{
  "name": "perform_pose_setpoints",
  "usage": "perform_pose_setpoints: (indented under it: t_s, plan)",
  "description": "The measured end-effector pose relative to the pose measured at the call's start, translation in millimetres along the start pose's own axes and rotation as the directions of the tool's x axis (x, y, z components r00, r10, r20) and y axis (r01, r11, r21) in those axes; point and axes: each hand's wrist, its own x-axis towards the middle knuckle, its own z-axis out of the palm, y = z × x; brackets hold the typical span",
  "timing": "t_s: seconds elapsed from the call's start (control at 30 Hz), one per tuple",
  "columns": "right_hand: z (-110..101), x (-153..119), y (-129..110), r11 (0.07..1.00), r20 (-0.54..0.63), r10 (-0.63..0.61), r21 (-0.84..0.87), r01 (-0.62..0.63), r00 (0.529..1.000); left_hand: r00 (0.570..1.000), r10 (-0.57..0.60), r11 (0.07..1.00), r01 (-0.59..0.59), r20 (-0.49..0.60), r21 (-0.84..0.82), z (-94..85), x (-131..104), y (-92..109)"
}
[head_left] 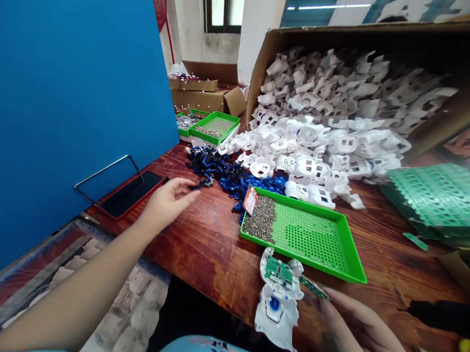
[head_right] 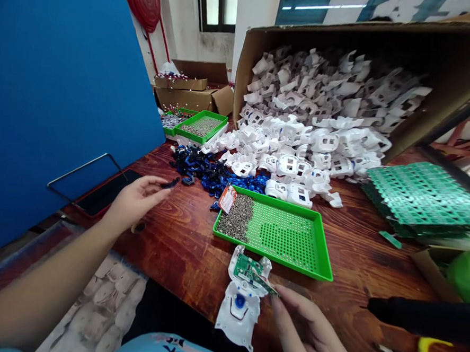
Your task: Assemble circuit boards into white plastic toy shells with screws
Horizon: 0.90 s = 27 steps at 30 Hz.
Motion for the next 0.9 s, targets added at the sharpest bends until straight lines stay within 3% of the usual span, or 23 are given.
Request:
perform_pose_setpoints:
  t_s: [0.17, 0.33, 0.47, 0.6, 0.7, 0.9]
  plan:
    - [12, 10, -8, 0.986, 0.066, -0.018, 0.167, 0.007, 0.998, 0.995, 0.086, 0.957, -0.070, 0.043, -0.283, 34.8, -63, 29]
    - [29, 21, -27, 0.955, 0.098, -0.090, 0.289, 0.058, 0.991, 0.958, 0.235, 0.883, -0.141, 0.162, -0.447, 62.2, -100, 45]
    - [38, 25, -36, 0.938, 0.138, -0.069, 0.346, 0.017, 0.988, 0.942, 0.297, 0.832, -0.173, 0.158, -0.527, 73.1, -112, 47]
    - [40, 21, -36, 0.941, 0.276, -0.027, 0.331, -0.069, 0.961, 0.929, 0.214, 0.810, 0.004, 0.302, -0.586, 76.0, -116, 47]
    - [39, 18, -33, 0.959, 0.347, -0.011, 0.268, -0.088, 0.938, 0.913, 0.136, 0.840, 0.099, 0.385, -0.533, 73.7, -117, 47]
    - [35, 17, -31, 0.987, 0.451, -0.024, 0.151, -0.050, 0.892, 0.902, 0.073, 0.892, 0.132, 0.425, -0.432, 72.6, -116, 43]
